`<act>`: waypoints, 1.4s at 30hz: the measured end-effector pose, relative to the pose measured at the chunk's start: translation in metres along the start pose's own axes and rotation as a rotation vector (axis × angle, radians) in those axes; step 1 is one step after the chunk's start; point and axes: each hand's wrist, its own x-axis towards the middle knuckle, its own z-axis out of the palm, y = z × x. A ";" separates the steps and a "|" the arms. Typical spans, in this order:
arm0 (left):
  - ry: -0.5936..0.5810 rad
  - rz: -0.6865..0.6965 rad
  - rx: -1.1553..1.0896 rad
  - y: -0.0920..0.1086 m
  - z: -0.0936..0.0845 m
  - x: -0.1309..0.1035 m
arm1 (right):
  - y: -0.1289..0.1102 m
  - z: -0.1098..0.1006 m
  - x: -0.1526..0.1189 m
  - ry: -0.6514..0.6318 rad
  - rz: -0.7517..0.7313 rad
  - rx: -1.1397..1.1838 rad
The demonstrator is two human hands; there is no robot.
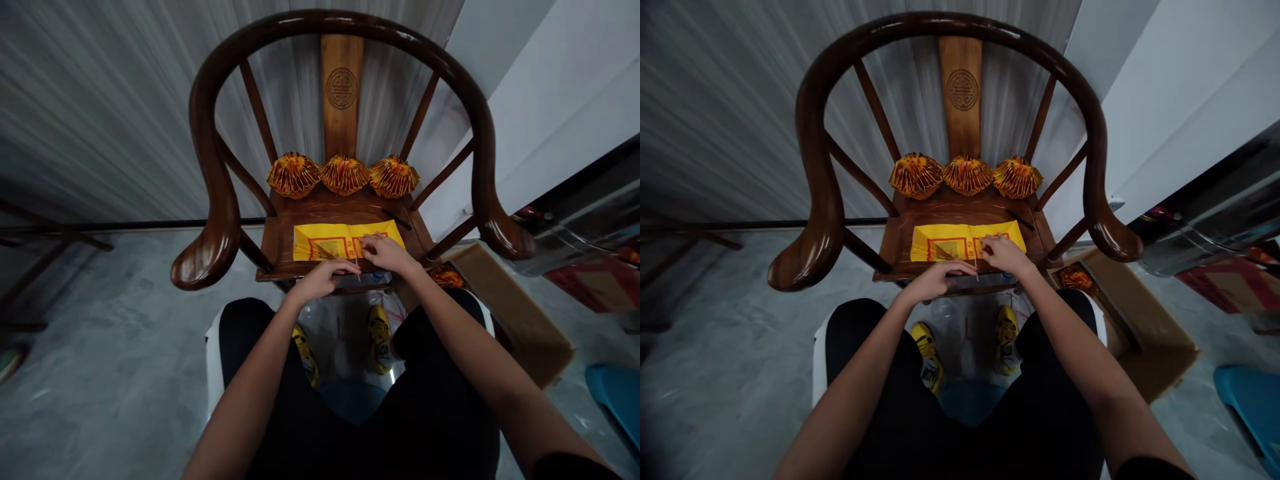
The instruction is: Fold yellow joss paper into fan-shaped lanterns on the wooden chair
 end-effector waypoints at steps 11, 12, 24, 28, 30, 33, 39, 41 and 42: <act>0.086 0.086 0.868 0.003 -0.065 0.045 | 0.023 -0.014 0.011 -0.065 -0.085 0.093; 0.058 0.062 0.894 -0.006 -0.066 0.050 | 0.027 -0.015 0.014 -0.070 -0.107 0.101; 0.050 -0.157 0.993 -0.048 -0.071 0.026 | 0.056 -0.010 0.014 -0.108 -0.142 0.201; 0.061 -0.145 1.016 -0.048 -0.070 0.023 | 0.062 -0.015 0.008 -0.147 -0.110 0.233; 0.070 -0.125 1.017 -0.050 -0.069 0.022 | 0.065 -0.015 0.005 -0.163 -0.098 0.258; 0.097 -0.083 1.021 -0.053 -0.067 0.020 | 0.067 -0.013 0.003 -0.181 -0.078 0.291; 0.122 0.038 1.029 -0.048 -0.058 0.018 | 0.069 -0.005 0.002 -0.234 -0.083 0.350; 0.145 0.053 1.052 -0.043 -0.052 0.018 | 0.068 -0.004 0.003 -0.231 -0.083 0.341; 0.151 0.065 1.059 -0.040 -0.048 0.018 | 0.067 -0.005 0.003 -0.231 -0.082 0.335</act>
